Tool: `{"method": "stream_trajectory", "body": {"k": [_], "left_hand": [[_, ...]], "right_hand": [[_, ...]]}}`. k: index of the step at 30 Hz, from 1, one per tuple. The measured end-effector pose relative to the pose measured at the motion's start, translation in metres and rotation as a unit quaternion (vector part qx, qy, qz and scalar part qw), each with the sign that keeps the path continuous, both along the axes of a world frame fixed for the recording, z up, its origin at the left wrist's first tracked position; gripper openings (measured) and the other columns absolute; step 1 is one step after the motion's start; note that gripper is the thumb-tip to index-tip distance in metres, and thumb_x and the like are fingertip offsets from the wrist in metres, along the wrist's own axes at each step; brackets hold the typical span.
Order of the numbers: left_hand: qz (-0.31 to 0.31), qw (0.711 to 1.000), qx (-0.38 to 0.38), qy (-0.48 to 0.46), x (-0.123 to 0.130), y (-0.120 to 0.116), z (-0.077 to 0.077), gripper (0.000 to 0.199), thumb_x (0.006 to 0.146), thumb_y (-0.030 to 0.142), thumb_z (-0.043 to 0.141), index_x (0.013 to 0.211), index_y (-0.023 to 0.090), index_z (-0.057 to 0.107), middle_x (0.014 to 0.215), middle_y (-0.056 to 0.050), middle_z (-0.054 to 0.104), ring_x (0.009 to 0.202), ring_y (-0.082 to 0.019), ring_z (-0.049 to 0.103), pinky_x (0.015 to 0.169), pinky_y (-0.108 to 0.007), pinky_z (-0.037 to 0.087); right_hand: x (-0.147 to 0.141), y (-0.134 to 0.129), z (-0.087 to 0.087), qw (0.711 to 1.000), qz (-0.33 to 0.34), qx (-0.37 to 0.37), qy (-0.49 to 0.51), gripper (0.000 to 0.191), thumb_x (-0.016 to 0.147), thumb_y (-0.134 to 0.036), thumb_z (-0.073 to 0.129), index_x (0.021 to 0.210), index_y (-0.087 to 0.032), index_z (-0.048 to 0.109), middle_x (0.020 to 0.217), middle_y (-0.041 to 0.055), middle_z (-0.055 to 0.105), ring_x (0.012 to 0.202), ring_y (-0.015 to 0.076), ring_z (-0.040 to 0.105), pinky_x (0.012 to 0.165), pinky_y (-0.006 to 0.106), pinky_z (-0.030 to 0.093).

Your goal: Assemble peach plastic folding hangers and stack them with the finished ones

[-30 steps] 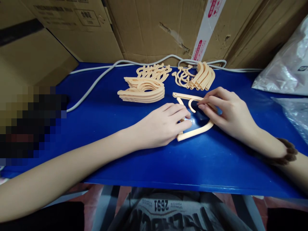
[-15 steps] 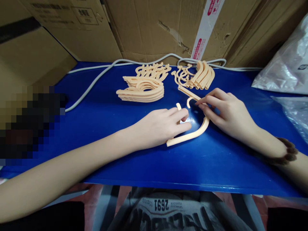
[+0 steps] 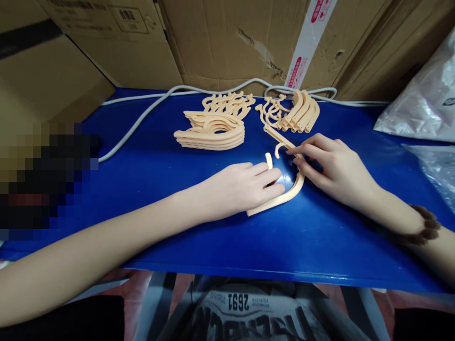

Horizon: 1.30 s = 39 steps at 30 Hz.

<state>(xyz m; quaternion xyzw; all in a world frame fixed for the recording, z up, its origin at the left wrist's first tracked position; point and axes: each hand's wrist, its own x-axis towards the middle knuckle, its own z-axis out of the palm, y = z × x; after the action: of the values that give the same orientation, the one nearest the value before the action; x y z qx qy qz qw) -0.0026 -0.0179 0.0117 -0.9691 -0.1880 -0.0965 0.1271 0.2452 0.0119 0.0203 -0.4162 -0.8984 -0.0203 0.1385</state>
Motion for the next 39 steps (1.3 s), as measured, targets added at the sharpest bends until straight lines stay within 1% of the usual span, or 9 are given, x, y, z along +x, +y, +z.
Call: {"method": "stream_trajectory", "body": {"k": [5, 11, 17, 20, 24, 30, 39], "left_hand": [[-0.001, 1.000, 0.000, 0.006, 0.0000, 0.0002, 0.0012, 0.022, 0.103, 0.012, 0.040, 0.110, 0.015, 0.061, 0.109, -0.008, 0.065, 0.092, -0.021, 0.058, 0.068, -0.032, 0.043], [-0.007, 1.000, -0.005, -0.004, 0.0001, 0.0004, 0.0004, 0.022, 0.103, 0.012, 0.039, 0.108, 0.014, 0.060, 0.108, -0.008, 0.065, 0.092, -0.021, 0.059, 0.068, -0.033, 0.043], [-0.013, 1.000, -0.008, -0.013, -0.0006, 0.0000, 0.0006, 0.020, 0.101, 0.011, 0.042, 0.106, 0.014, 0.061, 0.108, -0.008, 0.066, 0.091, -0.021, 0.059, 0.069, -0.033, 0.044], [-0.011, 1.000, -0.010, -0.015, -0.0006, 0.0002, -0.0004, 0.019, 0.101, 0.012, 0.043, 0.105, 0.014, 0.062, 0.108, -0.008, 0.066, 0.090, -0.021, 0.059, 0.069, -0.033, 0.044], [-0.010, 1.000, -0.005, -0.015, -0.0002, 0.0003, -0.0014, 0.019, 0.100, 0.011, 0.044, 0.106, 0.014, 0.062, 0.109, -0.008, 0.066, 0.091, -0.022, 0.059, 0.070, -0.033, 0.045], [-0.010, 1.000, -0.008, -0.013, -0.0006, 0.0000, -0.0006, 0.020, 0.100, 0.011, 0.043, 0.106, 0.013, 0.062, 0.109, -0.009, 0.066, 0.089, -0.023, 0.061, 0.069, -0.033, 0.045], [-0.011, 1.000, -0.006, -0.011, 0.0003, 0.0002, -0.0004, 0.022, 0.101, 0.010, 0.042, 0.105, 0.014, 0.062, 0.109, -0.009, 0.066, 0.093, -0.020, 0.060, 0.071, -0.031, 0.045]], "right_hand": [[-0.0003, -0.0002, 0.0010, 1.000, 0.008, -0.008, -0.009, 0.034, 0.097, -0.029, 0.042, 0.117, -0.020, 0.068, 0.106, 0.0121, 0.066, 0.094, 0.0271, 0.063, 0.078, 0.041, 0.041], [0.0004, 0.0002, -0.0001, 1.000, 0.013, -0.002, -0.012, 0.033, 0.098, -0.029, 0.042, 0.115, -0.021, 0.068, 0.106, 0.0124, 0.066, 0.095, 0.0279, 0.063, 0.078, 0.042, 0.043], [0.0000, 0.0002, 0.0013, 1.000, 0.017, -0.011, -0.012, 0.034, 0.097, -0.027, 0.042, 0.115, -0.020, 0.069, 0.107, 0.0133, 0.065, 0.096, 0.0282, 0.063, 0.080, 0.043, 0.043], [0.0006, 0.0003, 0.0010, 1.000, 0.024, -0.002, -0.020, 0.032, 0.097, -0.026, 0.042, 0.113, -0.022, 0.069, 0.108, 0.0124, 0.065, 0.095, 0.0278, 0.062, 0.081, 0.043, 0.043], [0.0008, 0.0004, 0.0008, 0.999, 0.028, 0.000, -0.028, 0.033, 0.097, -0.026, 0.042, 0.111, -0.020, 0.071, 0.107, 0.0130, 0.065, 0.091, 0.0277, 0.062, 0.079, 0.043, 0.044], [0.0015, 0.0007, 0.0007, 0.999, 0.026, -0.008, -0.024, 0.034, 0.097, -0.027, 0.041, 0.111, -0.019, 0.071, 0.108, 0.0133, 0.064, 0.092, 0.0279, 0.062, 0.080, 0.043, 0.044], [0.0013, 0.0008, 0.0011, 0.999, 0.029, -0.006, -0.028, 0.033, 0.096, -0.026, 0.042, 0.111, -0.021, 0.070, 0.108, 0.0125, 0.065, 0.092, 0.0277, 0.062, 0.081, 0.044, 0.044]]}}
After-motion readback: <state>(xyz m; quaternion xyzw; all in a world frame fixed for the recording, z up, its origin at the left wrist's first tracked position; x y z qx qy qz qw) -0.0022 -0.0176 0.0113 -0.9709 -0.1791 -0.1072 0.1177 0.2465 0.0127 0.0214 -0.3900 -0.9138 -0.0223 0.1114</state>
